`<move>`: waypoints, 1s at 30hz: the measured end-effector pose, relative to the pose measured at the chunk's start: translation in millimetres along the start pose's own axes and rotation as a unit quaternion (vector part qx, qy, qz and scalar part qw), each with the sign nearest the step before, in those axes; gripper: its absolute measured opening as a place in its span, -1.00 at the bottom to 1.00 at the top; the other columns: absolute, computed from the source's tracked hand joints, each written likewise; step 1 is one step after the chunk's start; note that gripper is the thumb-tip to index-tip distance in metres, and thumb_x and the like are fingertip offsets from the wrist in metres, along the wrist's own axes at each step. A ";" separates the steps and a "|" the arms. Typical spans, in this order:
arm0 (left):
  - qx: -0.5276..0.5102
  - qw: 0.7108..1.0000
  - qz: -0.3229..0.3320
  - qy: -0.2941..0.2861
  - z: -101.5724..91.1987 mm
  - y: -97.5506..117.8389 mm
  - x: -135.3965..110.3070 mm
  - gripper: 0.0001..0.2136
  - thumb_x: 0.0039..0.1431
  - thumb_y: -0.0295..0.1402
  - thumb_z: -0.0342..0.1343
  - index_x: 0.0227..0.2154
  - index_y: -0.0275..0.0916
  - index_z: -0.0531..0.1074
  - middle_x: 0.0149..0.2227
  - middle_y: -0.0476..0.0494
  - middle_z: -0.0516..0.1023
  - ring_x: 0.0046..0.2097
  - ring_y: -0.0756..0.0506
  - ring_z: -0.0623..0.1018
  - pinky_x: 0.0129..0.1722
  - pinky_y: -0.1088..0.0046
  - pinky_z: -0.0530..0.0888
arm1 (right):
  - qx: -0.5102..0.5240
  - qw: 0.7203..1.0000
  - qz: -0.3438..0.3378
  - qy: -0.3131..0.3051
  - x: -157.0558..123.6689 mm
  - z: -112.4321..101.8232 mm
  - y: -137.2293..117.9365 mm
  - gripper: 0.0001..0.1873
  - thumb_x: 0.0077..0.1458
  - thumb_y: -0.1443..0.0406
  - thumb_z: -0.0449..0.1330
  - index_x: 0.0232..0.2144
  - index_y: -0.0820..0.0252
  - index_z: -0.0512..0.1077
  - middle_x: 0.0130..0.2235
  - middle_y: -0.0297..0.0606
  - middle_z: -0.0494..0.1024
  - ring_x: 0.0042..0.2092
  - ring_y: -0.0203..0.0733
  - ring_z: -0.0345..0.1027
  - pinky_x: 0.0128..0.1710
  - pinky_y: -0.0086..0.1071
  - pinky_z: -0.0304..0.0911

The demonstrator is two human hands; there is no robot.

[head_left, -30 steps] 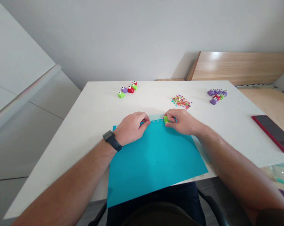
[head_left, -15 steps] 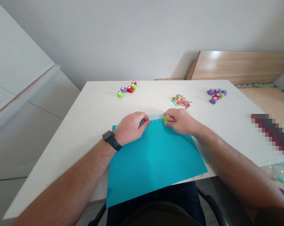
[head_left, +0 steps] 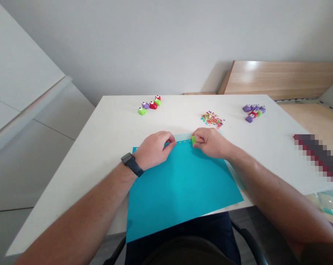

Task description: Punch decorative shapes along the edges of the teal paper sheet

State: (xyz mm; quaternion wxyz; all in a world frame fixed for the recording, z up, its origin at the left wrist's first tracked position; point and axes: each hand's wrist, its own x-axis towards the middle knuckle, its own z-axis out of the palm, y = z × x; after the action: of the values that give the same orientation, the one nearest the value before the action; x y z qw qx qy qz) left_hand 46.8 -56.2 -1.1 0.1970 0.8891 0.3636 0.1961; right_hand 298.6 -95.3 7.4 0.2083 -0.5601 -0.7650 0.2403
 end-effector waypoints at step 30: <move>0.007 1.000 0.002 -0.002 -0.6 0.7 1.0 -0.81 0.35 -0.26 0.01 -0.27 -0.20 0.47 -0.26 -0.12 0.57 -0.21 -0.14 0.53 -0.22 0.31 0.40 | -0.015 1.000 -0.010 0.001 0.5 0.4 -3.5 -0.68 -0.03 0.38 0.21 -0.57 0.18 0.09 -0.48 -0.40 0.31 -0.42 -0.34 0.13 -0.36 -0.43 -0.03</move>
State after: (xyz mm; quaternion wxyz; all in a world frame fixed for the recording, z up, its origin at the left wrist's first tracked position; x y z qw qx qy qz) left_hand 47.6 -55.8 0.0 0.1909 0.8917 0.3625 0.1923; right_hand 295.7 -95.7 9.2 0.2030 -0.5558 -0.7738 0.2260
